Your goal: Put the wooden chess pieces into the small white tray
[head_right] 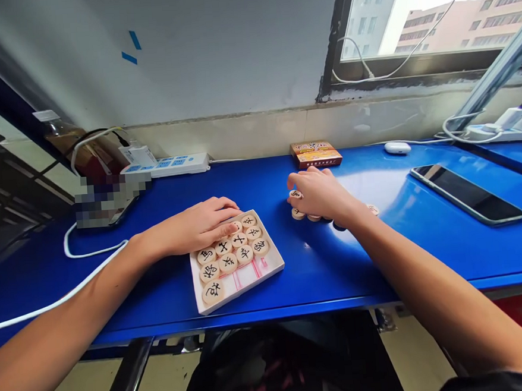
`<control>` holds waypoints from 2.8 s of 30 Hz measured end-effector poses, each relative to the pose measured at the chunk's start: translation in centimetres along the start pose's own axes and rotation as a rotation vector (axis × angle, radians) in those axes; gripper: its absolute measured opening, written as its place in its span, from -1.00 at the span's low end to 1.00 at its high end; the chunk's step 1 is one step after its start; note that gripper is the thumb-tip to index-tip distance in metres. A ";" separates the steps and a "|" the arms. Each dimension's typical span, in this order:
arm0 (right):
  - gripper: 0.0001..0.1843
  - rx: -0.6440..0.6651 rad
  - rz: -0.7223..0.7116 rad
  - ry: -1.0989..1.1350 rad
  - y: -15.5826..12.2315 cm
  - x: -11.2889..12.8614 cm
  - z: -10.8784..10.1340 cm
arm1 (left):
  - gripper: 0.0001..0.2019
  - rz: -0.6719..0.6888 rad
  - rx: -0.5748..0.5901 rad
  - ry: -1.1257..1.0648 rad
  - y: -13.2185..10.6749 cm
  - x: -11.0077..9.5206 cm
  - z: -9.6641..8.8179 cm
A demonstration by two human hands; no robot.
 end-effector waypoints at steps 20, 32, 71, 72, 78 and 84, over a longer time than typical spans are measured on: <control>-0.79 0.057 -0.612 0.406 -6.6 13.1 -4.7 | -0.59 0.004 -0.007 -0.011 -0.1 -0.1 -0.1; -0.58 0.141 -0.723 0.262 -8.2 15.2 -4.1 | -0.58 -0.004 -0.014 0.006 0.0 -0.1 0.0; -0.88 0.161 -0.651 0.390 -7.1 12.5 -4.9 | -0.57 0.005 -0.010 -0.007 0.1 -0.1 0.0; -0.88 0.153 -0.650 0.395 -6.9 12.3 -5.0 | -0.57 0.003 -0.006 -0.009 0.1 -0.1 0.0; -0.78 -0.097 -0.303 0.196 -2.8 4.4 -5.5 | -0.56 -0.010 0.015 -0.001 0.1 0.0 0.0; -0.79 0.142 -0.076 0.070 -0.9 -2.1 -0.7 | -0.55 0.007 0.003 -0.002 0.1 -0.1 -0.1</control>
Point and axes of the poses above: each hand's wrist, its own y-axis towards the middle knuckle, its own z-axis out of the palm, x = y × z, the point moved 9 cm from there along y, towards the middle knuckle, and after that the axes turned 5 degrees about -x, right-handed, at the moved point
